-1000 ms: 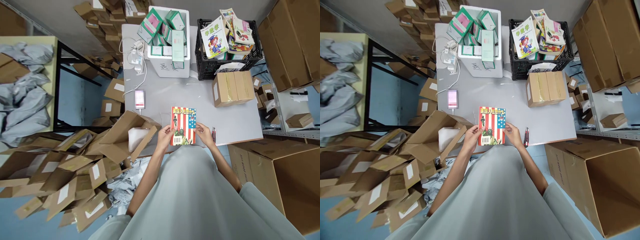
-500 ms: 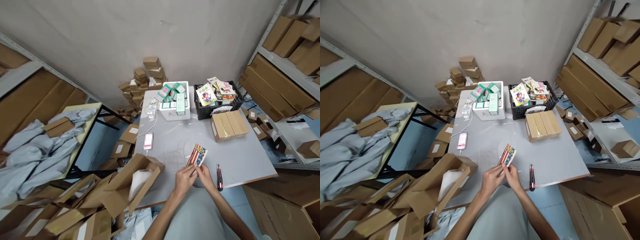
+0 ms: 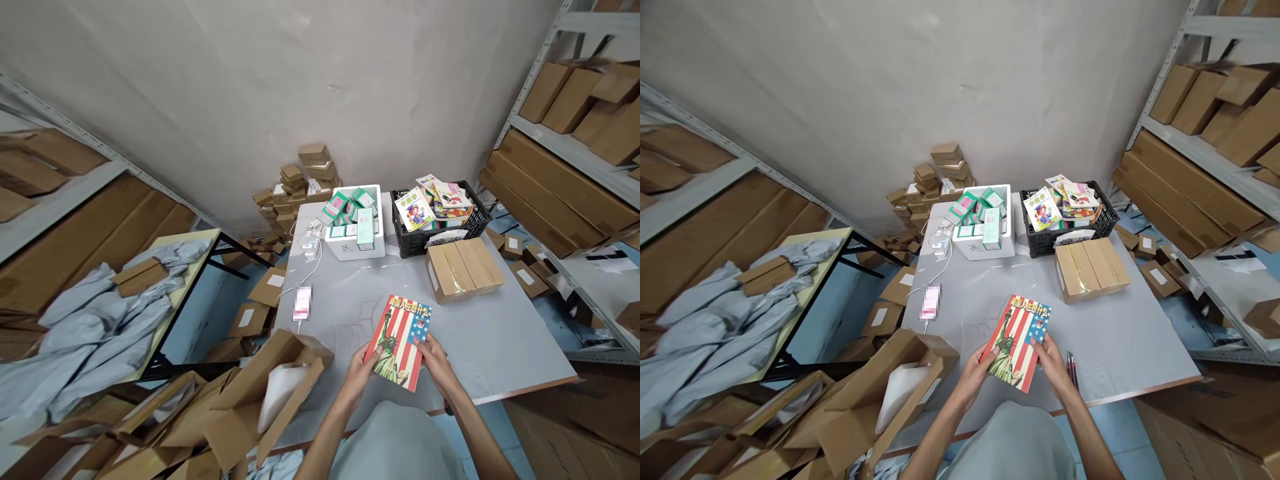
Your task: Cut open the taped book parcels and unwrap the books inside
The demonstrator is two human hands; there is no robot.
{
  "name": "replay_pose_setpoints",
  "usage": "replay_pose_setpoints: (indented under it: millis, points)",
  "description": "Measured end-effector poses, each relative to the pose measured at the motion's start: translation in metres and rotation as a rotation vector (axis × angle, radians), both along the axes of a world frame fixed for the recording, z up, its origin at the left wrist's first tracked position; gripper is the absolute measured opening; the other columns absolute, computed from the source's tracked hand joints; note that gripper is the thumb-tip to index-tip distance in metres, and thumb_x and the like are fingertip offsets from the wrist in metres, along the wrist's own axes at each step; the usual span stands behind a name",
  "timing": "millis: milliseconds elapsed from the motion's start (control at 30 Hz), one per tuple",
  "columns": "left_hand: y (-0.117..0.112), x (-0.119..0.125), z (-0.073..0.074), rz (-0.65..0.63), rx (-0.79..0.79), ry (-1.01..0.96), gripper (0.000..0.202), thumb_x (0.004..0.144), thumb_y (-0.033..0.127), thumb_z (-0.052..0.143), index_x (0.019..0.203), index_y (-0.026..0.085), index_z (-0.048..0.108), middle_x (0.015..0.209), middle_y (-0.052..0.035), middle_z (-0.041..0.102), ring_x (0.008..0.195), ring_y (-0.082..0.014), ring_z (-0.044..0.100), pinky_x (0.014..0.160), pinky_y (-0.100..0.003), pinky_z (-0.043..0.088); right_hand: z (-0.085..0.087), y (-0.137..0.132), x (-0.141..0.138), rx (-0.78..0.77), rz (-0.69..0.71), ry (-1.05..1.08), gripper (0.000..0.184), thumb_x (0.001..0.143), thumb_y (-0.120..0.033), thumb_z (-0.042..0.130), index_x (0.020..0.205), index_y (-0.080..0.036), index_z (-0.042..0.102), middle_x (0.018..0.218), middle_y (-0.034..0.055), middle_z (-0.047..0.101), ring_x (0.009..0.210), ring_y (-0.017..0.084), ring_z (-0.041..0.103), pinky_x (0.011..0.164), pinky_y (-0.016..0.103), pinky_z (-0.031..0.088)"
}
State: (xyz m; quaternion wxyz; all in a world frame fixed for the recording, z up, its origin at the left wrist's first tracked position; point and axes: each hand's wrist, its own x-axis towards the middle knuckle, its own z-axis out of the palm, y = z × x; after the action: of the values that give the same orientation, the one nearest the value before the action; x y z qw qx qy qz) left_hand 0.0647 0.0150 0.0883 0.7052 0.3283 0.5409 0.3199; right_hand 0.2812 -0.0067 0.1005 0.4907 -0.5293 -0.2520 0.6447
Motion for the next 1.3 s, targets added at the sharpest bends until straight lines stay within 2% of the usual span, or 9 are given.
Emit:
replay_pose_setpoints:
  millis: [100, 267, 400, 533, 633, 800, 967, 1133, 1300]
  points:
    - [0.004, 0.003, 0.003, 0.132, 0.024, 0.047, 0.082, 0.065, 0.087, 0.089, 0.111, 0.019, 0.08, 0.086, -0.0067, 0.078, 0.068, -0.0191, 0.069, 0.055, -0.026, 0.049, 0.001, 0.005, -0.007, -0.01, 0.08, 0.013, 0.069, 0.073, -0.075, 0.092, 0.121, -0.029, 0.071, 0.112, 0.0089, 0.085, 0.095, 0.036, 0.084, 0.078, 0.046, 0.069]
    - [0.021, -0.007, 0.014, 0.218, 0.079, 0.111, 0.088, 0.066, 0.089, 0.085, 0.118, 0.018, 0.077, 0.097, -0.0087, 0.079, 0.075, -0.02, 0.068, 0.053, -0.025, 0.05, -0.004, 0.012, -0.021, -0.063, 0.204, -0.007, 0.08, 0.07, -0.079, 0.09, 0.127, -0.028, 0.065, 0.106, 0.0084, 0.084, 0.06, 0.025, 0.079, 0.054, 0.033, 0.06]
    - [0.028, -0.019, 0.019, 0.208, 0.101, 0.125, 0.09, 0.067, 0.09, 0.083, 0.118, 0.017, 0.075, 0.098, -0.0092, 0.079, 0.074, -0.0206, 0.069, 0.054, -0.027, 0.052, -0.013, 0.021, -0.03, -0.036, 0.245, -0.027, 0.085, 0.072, -0.083, 0.088, 0.128, -0.024, 0.062, 0.105, 0.0096, 0.084, 0.059, 0.021, 0.078, 0.057, 0.031, 0.06]
    - [0.027, -0.025, 0.016, 0.182, 0.077, 0.141, 0.089, 0.066, 0.092, 0.082, 0.112, 0.017, 0.071, 0.076, -0.003, 0.073, 0.054, -0.0164, 0.062, 0.052, -0.028, 0.051, -0.025, 0.032, -0.035, 0.005, 0.251, -0.04, 0.086, 0.077, -0.084, 0.083, 0.133, -0.023, 0.061, 0.113, 0.0113, 0.084, 0.063, 0.02, 0.078, 0.059, 0.03, 0.06]
    - [0.029, -0.028, 0.011, 0.176, 0.048, 0.154, 0.09, 0.061, 0.092, 0.085, 0.11, 0.018, 0.07, 0.067, 0.0009, 0.068, 0.05, -0.0162, 0.059, 0.051, -0.029, 0.05, -0.032, 0.039, -0.036, 0.024, 0.262, -0.028, 0.084, 0.079, -0.082, 0.082, 0.135, -0.024, 0.06, 0.112, 0.0097, 0.083, 0.062, 0.018, 0.077, 0.059, 0.028, 0.059]
    - [0.044, -0.026, 0.008, 0.156, 0.028, 0.158, 0.09, 0.058, 0.088, 0.089, 0.113, 0.019, 0.072, 0.086, -0.0031, 0.077, 0.059, -0.0176, 0.064, 0.058, -0.031, 0.056, -0.036, 0.048, -0.029, 0.032, 0.253, -0.014, 0.082, 0.081, -0.081, 0.08, 0.136, -0.024, 0.062, 0.108, 0.0071, 0.083, 0.061, 0.018, 0.076, 0.057, 0.027, 0.056]
    - [0.054, -0.016, 0.002, 0.101, -0.017, 0.168, 0.086, 0.058, 0.081, 0.091, 0.117, 0.019, 0.075, 0.108, -0.0076, 0.081, 0.067, -0.0205, 0.07, 0.067, -0.034, 0.063, -0.034, 0.053, -0.012, 0.034, 0.177, -0.015, 0.07, 0.086, -0.073, 0.08, 0.133, -0.023, 0.065, 0.109, 0.0059, 0.083, 0.061, 0.017, 0.076, 0.057, 0.026, 0.055]
    - [0.058, -0.001, -0.004, 0.115, -0.052, 0.155, 0.069, 0.063, 0.057, 0.091, 0.119, 0.019, 0.076, 0.102, -0.006, 0.081, 0.071, -0.0236, 0.074, 0.071, -0.036, 0.065, -0.039, 0.047, 0.006, 0.025, 0.125, -0.01, 0.071, 0.085, -0.073, 0.079, 0.132, -0.023, 0.067, 0.104, 0.0058, 0.083, 0.058, 0.017, 0.074, 0.057, 0.027, 0.057]
    - [0.062, 0.022, 0.006, 0.085, -0.025, 0.193, 0.071, 0.057, 0.057, 0.09, 0.115, 0.018, 0.079, 0.095, -0.0068, 0.081, 0.064, -0.0237, 0.071, 0.067, -0.038, 0.063, -0.047, 0.038, 0.023, 0.029, 0.057, -0.037, 0.066, 0.089, -0.073, 0.075, 0.132, -0.023, 0.067, 0.101, 0.0064, 0.083, 0.06, 0.018, 0.074, 0.061, 0.029, 0.059]
